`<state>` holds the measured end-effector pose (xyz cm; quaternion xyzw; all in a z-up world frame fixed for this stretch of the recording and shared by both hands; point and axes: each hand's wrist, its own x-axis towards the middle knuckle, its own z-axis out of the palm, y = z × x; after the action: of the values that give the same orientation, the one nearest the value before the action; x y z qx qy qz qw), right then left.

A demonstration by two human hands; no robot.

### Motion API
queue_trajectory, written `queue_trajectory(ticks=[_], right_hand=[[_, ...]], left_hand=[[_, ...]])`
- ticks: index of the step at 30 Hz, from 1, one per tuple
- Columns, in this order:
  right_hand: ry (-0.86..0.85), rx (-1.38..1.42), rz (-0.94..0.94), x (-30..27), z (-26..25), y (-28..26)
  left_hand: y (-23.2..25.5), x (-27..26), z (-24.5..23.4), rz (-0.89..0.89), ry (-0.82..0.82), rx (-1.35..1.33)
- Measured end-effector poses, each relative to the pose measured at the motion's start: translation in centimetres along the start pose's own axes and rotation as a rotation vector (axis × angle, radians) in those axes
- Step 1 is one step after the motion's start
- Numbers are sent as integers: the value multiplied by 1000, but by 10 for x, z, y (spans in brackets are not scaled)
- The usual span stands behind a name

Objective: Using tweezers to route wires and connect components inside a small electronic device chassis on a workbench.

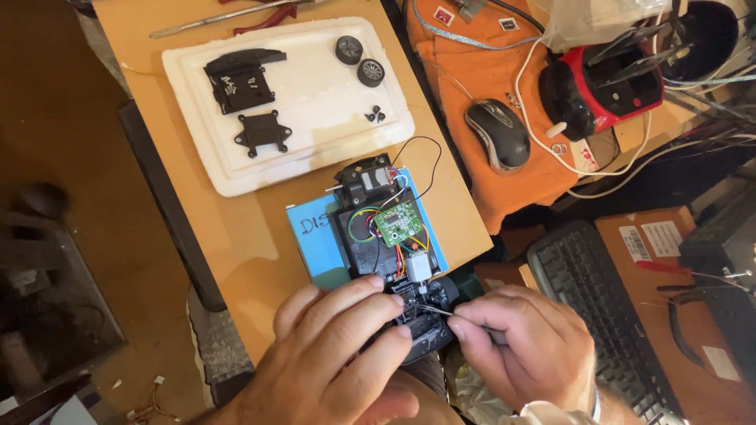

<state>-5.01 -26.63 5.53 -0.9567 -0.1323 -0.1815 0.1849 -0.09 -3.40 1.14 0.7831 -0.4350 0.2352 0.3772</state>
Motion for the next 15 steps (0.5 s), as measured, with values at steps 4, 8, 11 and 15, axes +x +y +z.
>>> queue_trajectory(ticks=[4,8,11,15], right_hand=[[-2,32,-13,0,2,4],[18,12,-27,-3,2,7],[28,33,-40,-2,1,5],[50,28,-76,-1,0,4]], left_hand=[[2,2,-2,-22,-10,-40],[3,8,-9,-91,22,-191],[1,19,-13,-139,62,-150],[-4,26,-17,-205,-67,-62]])
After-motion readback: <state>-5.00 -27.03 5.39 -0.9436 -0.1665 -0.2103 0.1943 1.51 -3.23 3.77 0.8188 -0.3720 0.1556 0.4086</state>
